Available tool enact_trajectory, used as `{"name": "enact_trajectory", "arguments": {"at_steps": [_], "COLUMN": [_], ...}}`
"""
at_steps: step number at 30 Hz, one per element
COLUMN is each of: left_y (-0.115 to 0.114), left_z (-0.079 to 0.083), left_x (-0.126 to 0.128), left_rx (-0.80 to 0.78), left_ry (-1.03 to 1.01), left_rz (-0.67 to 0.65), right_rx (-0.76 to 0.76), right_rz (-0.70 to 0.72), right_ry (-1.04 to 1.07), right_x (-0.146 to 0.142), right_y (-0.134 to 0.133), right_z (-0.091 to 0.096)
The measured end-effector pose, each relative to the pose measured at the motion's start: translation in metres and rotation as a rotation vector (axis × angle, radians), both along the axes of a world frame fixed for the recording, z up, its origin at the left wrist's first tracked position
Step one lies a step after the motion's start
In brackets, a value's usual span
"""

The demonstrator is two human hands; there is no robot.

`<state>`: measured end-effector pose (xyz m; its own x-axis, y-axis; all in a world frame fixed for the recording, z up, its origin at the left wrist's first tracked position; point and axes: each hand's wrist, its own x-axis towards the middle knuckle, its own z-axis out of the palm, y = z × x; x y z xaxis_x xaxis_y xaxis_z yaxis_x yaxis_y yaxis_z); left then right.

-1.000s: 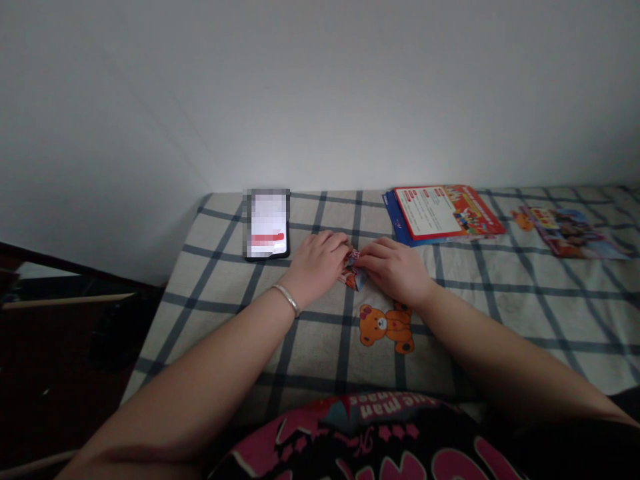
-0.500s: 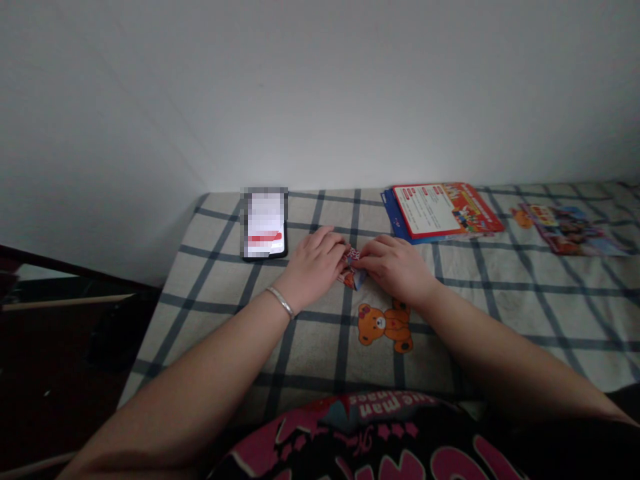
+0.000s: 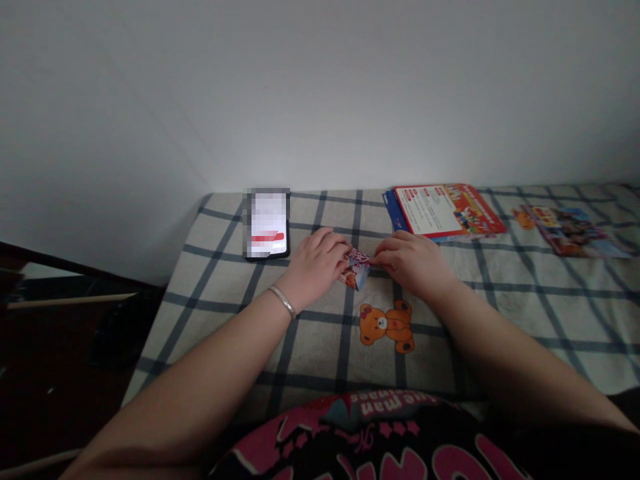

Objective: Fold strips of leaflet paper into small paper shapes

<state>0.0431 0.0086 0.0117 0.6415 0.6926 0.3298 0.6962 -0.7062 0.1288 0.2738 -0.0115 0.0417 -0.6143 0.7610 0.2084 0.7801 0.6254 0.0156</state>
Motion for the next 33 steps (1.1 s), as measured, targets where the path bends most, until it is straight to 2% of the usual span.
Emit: {"name": "enact_trajectory", "arguments": {"at_steps": [6, 10, 15, 19, 22, 33], "left_y": [0.002, 0.002, 0.002, 0.002, 0.003, -0.002], "left_z": [0.001, 0.001, 0.000, -0.003, -0.006, -0.002], "left_x": [-0.001, -0.001, -0.001, -0.001, -0.002, -0.014], "left_rx": [-0.025, -0.023, -0.038, -0.027, -0.028, -0.034], "left_ry": [-0.021, -0.030, -0.036, -0.044, -0.041, 0.053], "left_rz": [-0.003, -0.005, 0.017, 0.013, 0.022, 0.052], "right_rx": [-0.027, -0.061, 0.054, -0.030, -0.094, -0.103], "right_rz": [-0.024, -0.002, -0.044, 0.183, 0.235, 0.145], "right_ry": [-0.029, 0.040, 0.168, 0.280, 0.281, 0.175], "right_x": [0.008, 0.015, 0.007, -0.011, -0.020, -0.022], "right_y": [0.004, 0.008, 0.007, 0.000, -0.002, -0.003], "right_z": [0.004, 0.000, -0.004, -0.011, -0.018, -0.015]}}
